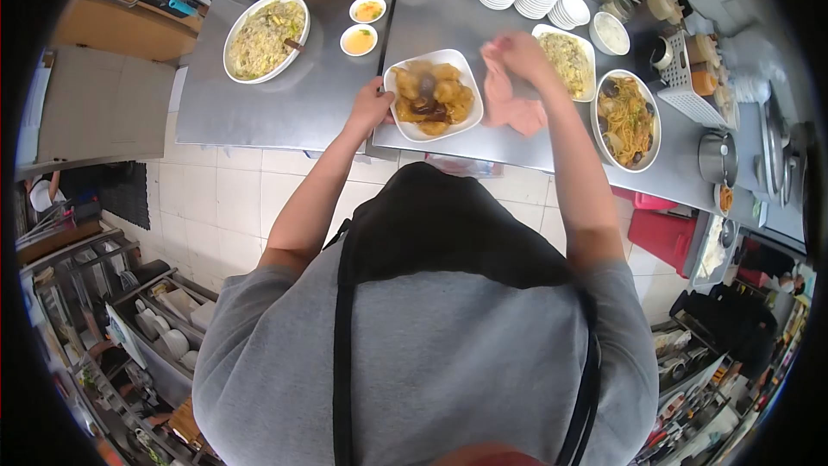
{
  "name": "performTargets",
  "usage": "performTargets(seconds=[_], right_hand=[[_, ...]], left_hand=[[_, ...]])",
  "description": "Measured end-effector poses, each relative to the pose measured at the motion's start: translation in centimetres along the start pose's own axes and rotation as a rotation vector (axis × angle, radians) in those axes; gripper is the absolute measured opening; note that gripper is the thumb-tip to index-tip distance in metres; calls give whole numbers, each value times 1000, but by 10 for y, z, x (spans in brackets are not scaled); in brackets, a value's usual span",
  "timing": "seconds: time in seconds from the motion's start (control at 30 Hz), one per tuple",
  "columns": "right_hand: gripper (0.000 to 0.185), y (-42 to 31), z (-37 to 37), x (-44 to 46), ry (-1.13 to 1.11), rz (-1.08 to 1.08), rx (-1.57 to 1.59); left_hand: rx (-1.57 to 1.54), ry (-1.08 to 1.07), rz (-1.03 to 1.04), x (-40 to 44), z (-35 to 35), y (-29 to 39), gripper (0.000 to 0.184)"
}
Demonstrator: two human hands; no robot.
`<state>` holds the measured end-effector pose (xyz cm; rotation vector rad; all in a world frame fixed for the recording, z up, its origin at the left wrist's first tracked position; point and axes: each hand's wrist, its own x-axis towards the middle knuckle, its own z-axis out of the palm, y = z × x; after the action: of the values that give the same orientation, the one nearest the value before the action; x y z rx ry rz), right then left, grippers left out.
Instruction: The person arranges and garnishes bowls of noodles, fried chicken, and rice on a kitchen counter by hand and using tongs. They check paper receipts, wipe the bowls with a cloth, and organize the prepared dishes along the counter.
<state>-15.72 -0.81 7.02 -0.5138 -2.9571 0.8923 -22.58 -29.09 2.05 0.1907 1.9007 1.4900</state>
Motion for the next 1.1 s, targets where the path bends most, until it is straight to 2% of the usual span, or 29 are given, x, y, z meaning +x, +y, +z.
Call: performTargets(seconds=[0.07, 0.1, 0.17, 0.3, 0.37, 0.43, 0.5, 0.53, 0.6, 0.63, 0.7, 0.73, 0.87, 0.93, 0.97, 1.0, 1.07, 1.1], right_hand=[[26, -14, 19, 17, 72, -131, 104], [26, -20, 28, 21, 76, -126, 108], [24, -26, 41, 29, -68, -151, 185], [23, -10, 42, 20, -64, -138, 89], [20, 1, 34, 3, -329, -8, -17], [18, 7, 19, -26, -580, 43, 123], [22, -13, -10, -63, -760, 34, -60], [22, -6, -10, -79, -756, 37, -56], [26, 17, 6, -106, -99, -251, 8], [26, 26, 31, -113, -95, -246, 10], [28, 39, 78, -128, 227, -362, -41], [28, 36, 78, -141, 234, -357, -42], [23, 17, 70, -195, -97, -437, 287], [18, 33, 68, -199, 120, -250, 877], [16, 23, 39, -194, 41, 102, 1385], [23, 42, 34, -185, 125, 186, 1038], [35, 18, 27, -151, 303, 117, 1562], [40, 22, 32, -131, 92, 14, 1882]], left_hand=[[3, -1, 3, 1, -1, 1, 31], [7, 14, 1, 1, -1, -1, 30], [10, 30, 0, 1, 1, -1, 29], [-29, 54, -24, -5, 5, 1, 33], [-73, 72, -20, -5, 6, 0, 33], [-41, 46, -22, -2, 3, -2, 31], [-68, 36, -44, -4, 3, 1, 31], [-95, 23, -66, -4, 4, 3, 31], [-210, -42, -97, -6, 4, 2, 32], [-328, -105, -133, -6, 4, 2, 33], [-336, -135, -150, -4, 6, 2, 33], [-350, -156, -164, -4, 6, 2, 33], [-374, -227, -142, 2, 1, 8, 32], [-391, -255, -114, 1, -2, 17, 31], [-379, -271, -110, -2, -2, 23, 31], [-337, -311, -106, -6, 0, 32, 33], [-283, -422, -114, -13, 8, 48, 34], [-275, -439, -110, -18, 16, 56, 34]])
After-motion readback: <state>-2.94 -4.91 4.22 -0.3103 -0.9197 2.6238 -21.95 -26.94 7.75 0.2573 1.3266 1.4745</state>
